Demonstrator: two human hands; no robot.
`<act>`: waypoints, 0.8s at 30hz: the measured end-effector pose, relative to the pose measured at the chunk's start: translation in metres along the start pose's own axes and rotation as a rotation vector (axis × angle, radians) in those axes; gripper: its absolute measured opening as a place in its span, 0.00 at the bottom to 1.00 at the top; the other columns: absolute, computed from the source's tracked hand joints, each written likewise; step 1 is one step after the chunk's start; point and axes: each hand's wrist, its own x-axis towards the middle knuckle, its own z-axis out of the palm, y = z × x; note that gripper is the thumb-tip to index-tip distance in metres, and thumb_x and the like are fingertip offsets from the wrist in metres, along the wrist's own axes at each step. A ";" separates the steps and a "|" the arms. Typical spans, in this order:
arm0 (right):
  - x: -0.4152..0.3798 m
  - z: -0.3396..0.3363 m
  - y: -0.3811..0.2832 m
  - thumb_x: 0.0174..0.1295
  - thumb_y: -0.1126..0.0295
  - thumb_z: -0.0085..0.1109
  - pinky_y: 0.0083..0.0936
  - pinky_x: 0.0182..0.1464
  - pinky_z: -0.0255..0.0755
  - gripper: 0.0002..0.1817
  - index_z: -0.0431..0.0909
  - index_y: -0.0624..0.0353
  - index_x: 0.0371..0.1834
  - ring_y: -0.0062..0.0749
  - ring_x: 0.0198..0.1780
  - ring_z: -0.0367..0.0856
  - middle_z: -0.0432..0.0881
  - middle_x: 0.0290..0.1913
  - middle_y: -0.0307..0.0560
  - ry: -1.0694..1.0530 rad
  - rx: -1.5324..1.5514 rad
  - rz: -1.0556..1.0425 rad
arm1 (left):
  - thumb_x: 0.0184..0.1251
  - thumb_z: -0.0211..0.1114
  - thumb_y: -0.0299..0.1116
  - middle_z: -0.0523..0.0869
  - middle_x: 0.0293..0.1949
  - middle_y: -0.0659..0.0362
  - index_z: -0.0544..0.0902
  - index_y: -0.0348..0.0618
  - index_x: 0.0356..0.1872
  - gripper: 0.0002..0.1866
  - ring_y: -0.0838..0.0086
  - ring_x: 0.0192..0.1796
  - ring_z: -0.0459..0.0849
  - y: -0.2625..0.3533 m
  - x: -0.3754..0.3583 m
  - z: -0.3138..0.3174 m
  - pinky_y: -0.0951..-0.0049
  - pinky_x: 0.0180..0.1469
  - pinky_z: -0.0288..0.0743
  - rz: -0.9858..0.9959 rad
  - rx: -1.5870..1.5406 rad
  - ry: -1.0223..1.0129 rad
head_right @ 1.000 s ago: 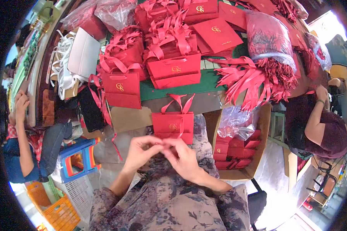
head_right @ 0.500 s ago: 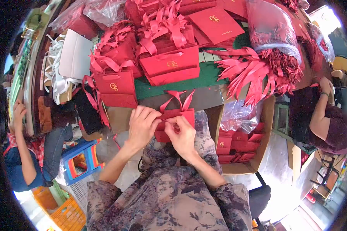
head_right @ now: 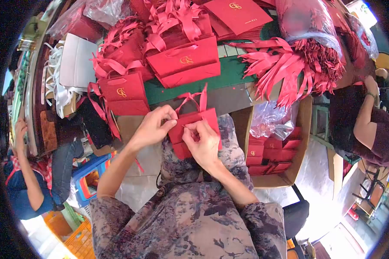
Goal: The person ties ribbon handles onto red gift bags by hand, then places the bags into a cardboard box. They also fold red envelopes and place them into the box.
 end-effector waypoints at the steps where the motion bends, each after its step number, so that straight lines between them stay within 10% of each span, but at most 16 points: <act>1: 0.001 -0.003 -0.001 0.58 0.79 0.68 0.23 0.32 0.76 0.05 0.81 0.65 0.35 0.25 0.28 0.81 0.82 0.31 0.46 -0.008 -0.025 -0.021 | 0.65 0.65 0.26 0.82 0.33 0.57 0.78 0.39 0.40 0.05 0.68 0.38 0.82 -0.006 0.002 0.001 0.67 0.45 0.76 -0.003 0.000 -0.003; 9: 0.004 -0.006 -0.001 0.58 0.79 0.69 0.20 0.32 0.75 0.04 0.84 0.65 0.35 0.22 0.29 0.81 0.83 0.31 0.44 -0.030 -0.030 -0.083 | 0.70 0.63 0.25 0.80 0.33 0.65 0.78 0.38 0.41 0.04 0.84 0.37 0.75 -0.006 0.004 -0.003 0.79 0.38 0.70 -0.186 -0.273 -0.151; 24: 0.009 0.015 0.005 0.51 0.78 0.69 0.36 0.31 0.74 0.09 0.76 0.59 0.30 0.42 0.29 0.79 0.77 0.28 0.46 0.073 -0.293 -0.356 | 0.64 0.67 0.27 0.90 0.33 0.51 0.83 0.35 0.38 0.06 0.68 0.43 0.90 0.013 -0.002 0.001 0.68 0.46 0.82 -0.164 -0.031 0.031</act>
